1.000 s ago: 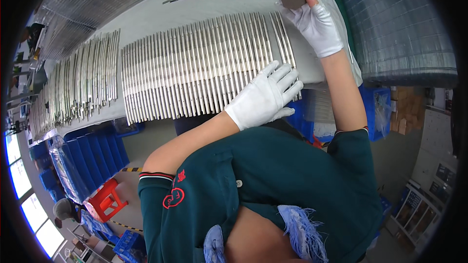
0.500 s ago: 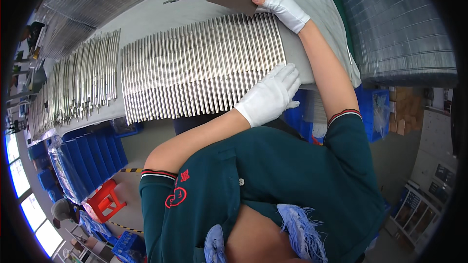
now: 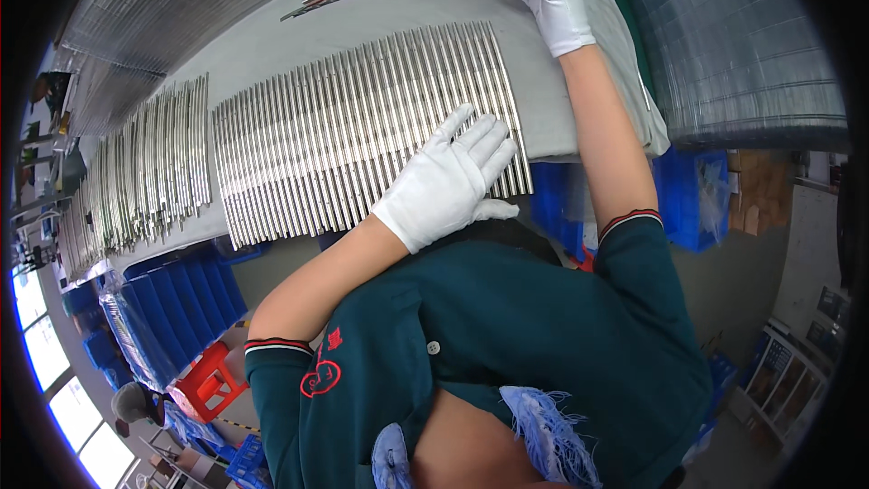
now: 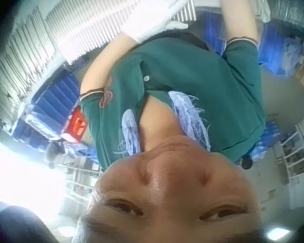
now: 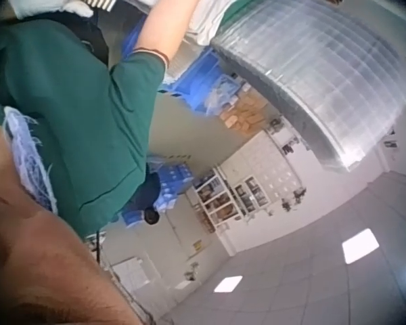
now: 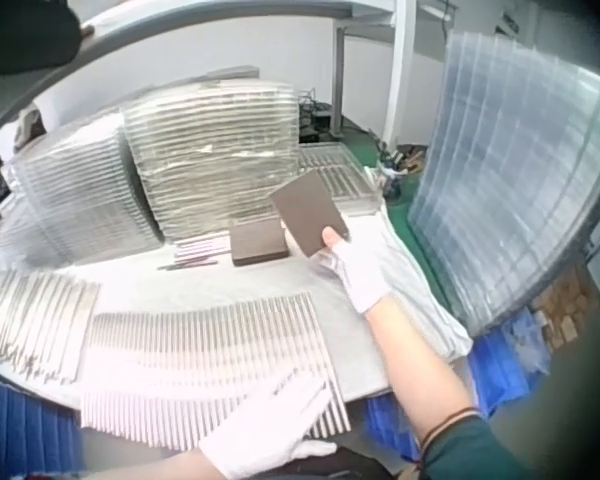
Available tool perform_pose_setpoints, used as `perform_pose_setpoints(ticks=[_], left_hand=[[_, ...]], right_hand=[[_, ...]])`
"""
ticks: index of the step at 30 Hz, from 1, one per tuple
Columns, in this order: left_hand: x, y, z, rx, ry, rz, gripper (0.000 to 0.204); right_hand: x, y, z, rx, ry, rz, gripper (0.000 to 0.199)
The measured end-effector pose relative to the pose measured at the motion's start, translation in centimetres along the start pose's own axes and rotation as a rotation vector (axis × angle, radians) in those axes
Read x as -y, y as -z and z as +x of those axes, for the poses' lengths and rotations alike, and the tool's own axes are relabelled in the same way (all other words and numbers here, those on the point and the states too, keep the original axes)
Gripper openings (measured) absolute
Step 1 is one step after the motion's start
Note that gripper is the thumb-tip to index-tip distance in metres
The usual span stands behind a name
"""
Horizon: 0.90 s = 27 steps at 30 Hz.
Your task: Manually polishing or sanding long metal rods using a handheld sanding block.
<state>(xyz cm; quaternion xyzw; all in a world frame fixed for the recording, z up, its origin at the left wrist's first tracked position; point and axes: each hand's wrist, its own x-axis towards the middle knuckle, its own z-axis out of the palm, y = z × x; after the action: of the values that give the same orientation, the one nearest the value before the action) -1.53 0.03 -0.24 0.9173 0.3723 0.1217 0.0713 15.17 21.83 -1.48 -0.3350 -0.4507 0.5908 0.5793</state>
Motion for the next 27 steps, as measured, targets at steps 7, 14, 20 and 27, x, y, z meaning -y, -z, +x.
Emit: perform_pose_setpoints(ticks=[7, 14, 20, 27], left_hand=[[-0.4, -0.3, 2.0, 0.041, -0.070, -0.086, 0.083], [-0.9, -1.1, 4.6, 0.042, -0.137, -0.174, 0.081], [-0.4, 0.3, 3.3, 0.095, -0.117, -0.143, 0.083], [0.4, 1.6, 0.6, 0.150, -0.048, -0.071, 0.086]], right_hand=[[-1.2, 2.0, 0.7, -0.149, -0.021, 0.112, 0.044], [-2.4, 2.6, 1.9, 0.071, 0.212, 0.415, 0.042], [-2.3, 4.3, 1.8, -0.135, -0.017, 0.395, 0.036], [-1.5, 2.7, 1.1, -0.132, -0.051, 0.333, 0.035]])
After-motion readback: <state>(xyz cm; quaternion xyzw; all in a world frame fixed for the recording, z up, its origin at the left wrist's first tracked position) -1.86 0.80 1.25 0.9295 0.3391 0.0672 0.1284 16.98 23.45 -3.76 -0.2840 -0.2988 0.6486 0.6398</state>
